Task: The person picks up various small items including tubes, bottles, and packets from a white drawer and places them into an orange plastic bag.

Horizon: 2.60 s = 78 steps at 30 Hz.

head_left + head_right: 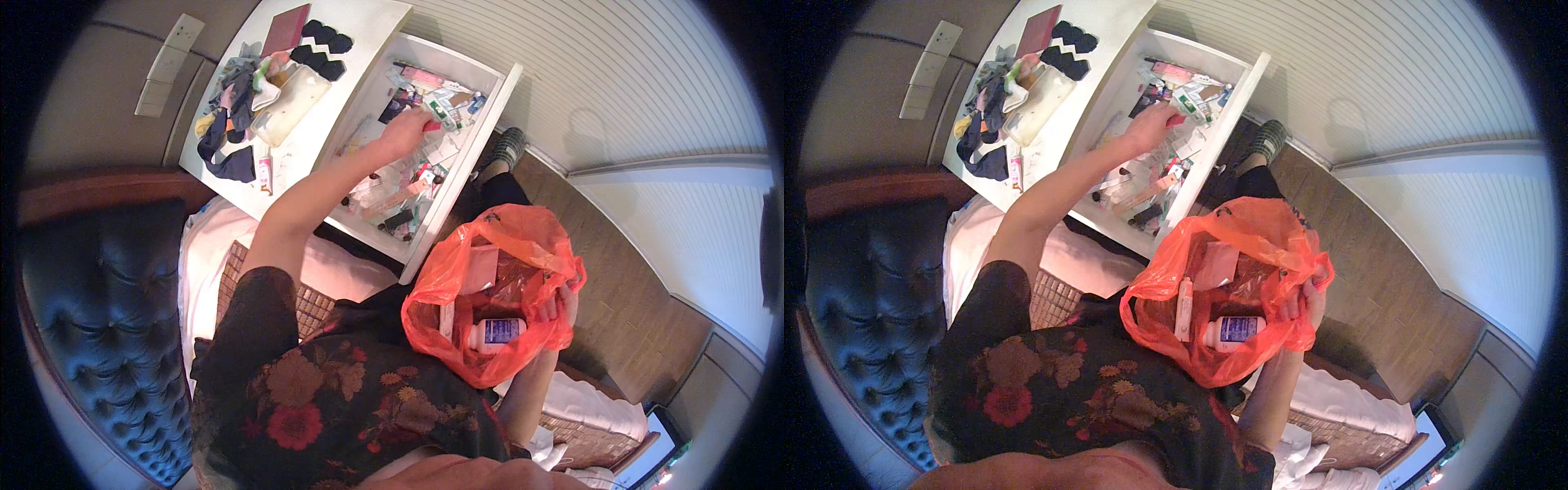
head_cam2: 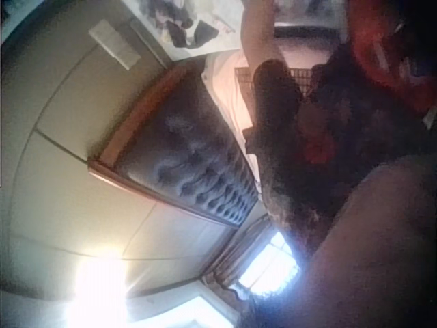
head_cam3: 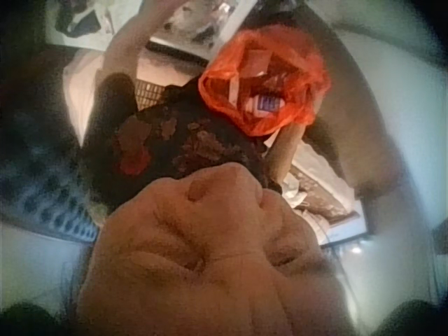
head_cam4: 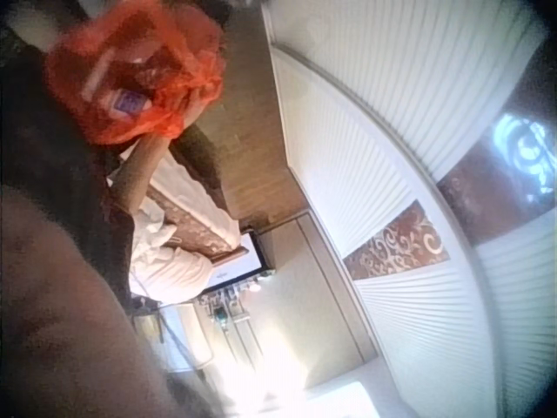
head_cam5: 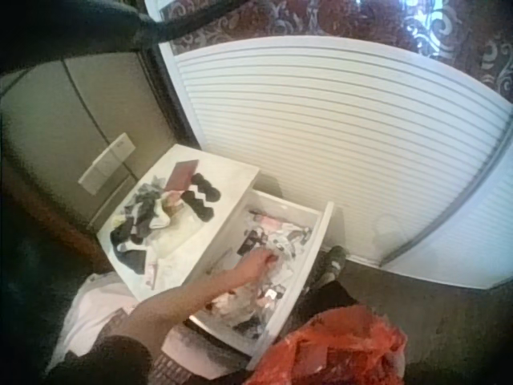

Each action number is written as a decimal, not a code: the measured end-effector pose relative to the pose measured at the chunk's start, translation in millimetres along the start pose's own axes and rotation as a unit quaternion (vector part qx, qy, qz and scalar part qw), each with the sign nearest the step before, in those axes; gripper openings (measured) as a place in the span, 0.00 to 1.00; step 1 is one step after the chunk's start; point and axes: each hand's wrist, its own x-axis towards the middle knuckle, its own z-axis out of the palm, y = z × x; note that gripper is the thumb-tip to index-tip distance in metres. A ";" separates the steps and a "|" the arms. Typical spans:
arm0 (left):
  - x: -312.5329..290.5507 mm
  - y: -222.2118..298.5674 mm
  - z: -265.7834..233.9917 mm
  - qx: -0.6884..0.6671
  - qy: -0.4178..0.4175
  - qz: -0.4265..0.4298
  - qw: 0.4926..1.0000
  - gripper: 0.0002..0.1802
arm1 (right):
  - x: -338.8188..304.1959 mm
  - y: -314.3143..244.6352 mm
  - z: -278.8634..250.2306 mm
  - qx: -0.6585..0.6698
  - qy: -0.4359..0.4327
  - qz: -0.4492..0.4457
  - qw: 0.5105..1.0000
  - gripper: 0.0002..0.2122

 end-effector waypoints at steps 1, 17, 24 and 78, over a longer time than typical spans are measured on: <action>11.3 0.4 4.2 0.025 0.010 0.010 1.000 0.16 | 0.8 -0.8 -3.6 0.004 -0.004 -0.003 1.000 0.11; -79.6 41.5 -2.9 0.040 -0.231 -0.085 0.968 0.22 | 0.4 -2.4 0.9 0.006 -0.001 0.003 1.000 0.13; 13.9 10.7 5.3 0.004 0.095 -0.072 0.993 0.11 | 2.6 -0.9 8.3 -0.007 0.055 0.000 0.998 0.11; -117.0 271.0 -180.1 -0.296 -0.175 0.284 0.895 0.19 | -2.5 3.6 25.1 -0.108 0.017 -0.044 0.993 0.17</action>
